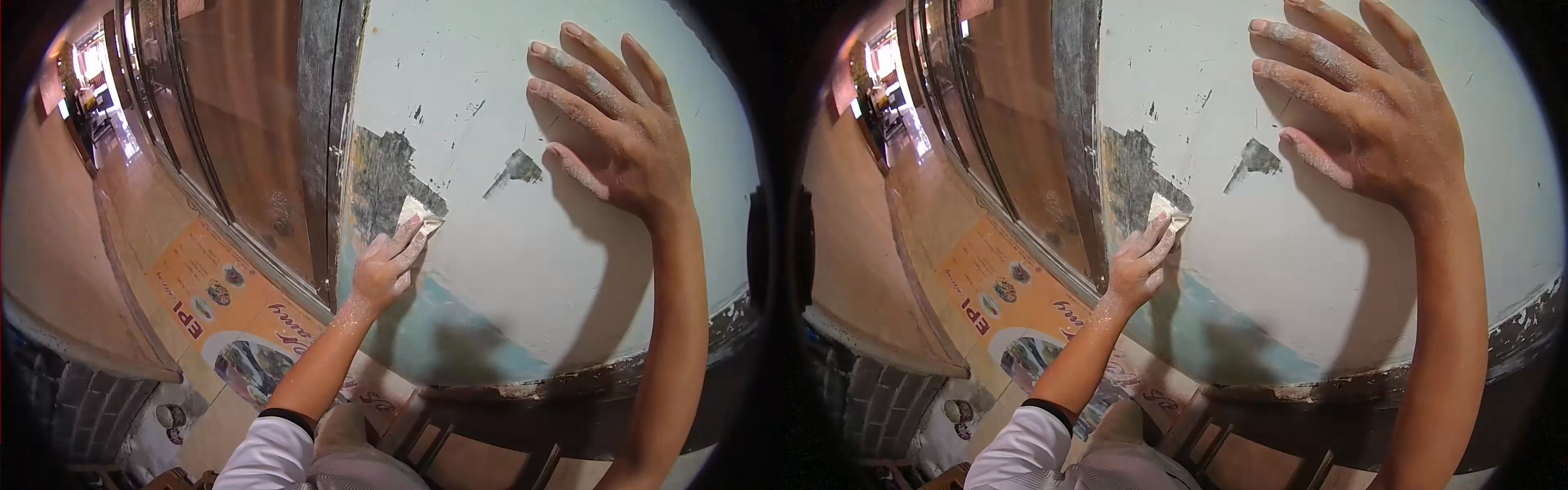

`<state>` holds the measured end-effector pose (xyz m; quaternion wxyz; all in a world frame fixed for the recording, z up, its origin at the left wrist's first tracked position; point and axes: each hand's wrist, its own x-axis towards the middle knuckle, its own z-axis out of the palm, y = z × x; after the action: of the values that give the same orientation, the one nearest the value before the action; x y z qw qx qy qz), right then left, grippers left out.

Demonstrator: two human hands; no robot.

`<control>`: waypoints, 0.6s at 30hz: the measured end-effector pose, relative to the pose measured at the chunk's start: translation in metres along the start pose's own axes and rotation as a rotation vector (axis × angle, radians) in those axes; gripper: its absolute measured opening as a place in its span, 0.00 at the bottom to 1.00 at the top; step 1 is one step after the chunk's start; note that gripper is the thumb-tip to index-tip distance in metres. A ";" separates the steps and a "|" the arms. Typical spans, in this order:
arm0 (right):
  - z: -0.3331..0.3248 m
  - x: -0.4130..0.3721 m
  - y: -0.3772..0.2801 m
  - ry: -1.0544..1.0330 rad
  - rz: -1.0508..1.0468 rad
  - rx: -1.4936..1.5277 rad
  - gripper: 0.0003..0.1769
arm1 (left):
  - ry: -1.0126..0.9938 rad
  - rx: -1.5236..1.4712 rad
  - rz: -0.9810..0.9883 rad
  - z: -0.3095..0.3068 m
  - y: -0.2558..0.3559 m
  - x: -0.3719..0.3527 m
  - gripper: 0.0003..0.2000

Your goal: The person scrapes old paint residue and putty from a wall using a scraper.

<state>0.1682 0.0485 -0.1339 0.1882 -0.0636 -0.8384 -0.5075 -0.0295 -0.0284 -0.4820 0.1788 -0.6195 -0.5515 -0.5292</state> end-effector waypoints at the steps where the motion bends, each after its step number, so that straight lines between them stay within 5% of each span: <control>1: 0.001 0.000 0.000 0.009 -0.002 0.001 0.37 | 0.037 -0.020 0.041 0.002 -0.004 -0.002 0.32; 10: 0.000 0.001 0.000 0.009 0.007 -0.001 0.36 | -0.020 -0.035 -0.016 -0.005 0.007 0.007 0.31; 14: 0.001 0.000 0.002 0.022 -0.008 0.008 0.34 | 0.109 -0.010 0.107 0.008 -0.005 0.007 0.32; 18: 0.003 -0.001 0.000 0.030 -0.004 0.020 0.34 | -0.025 -0.020 0.034 -0.006 0.010 0.023 0.32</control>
<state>0.1687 0.0511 -0.1358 0.2002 -0.0524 -0.8407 -0.5005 -0.0275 -0.0258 -0.4567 0.1746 -0.6372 -0.5377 -0.5238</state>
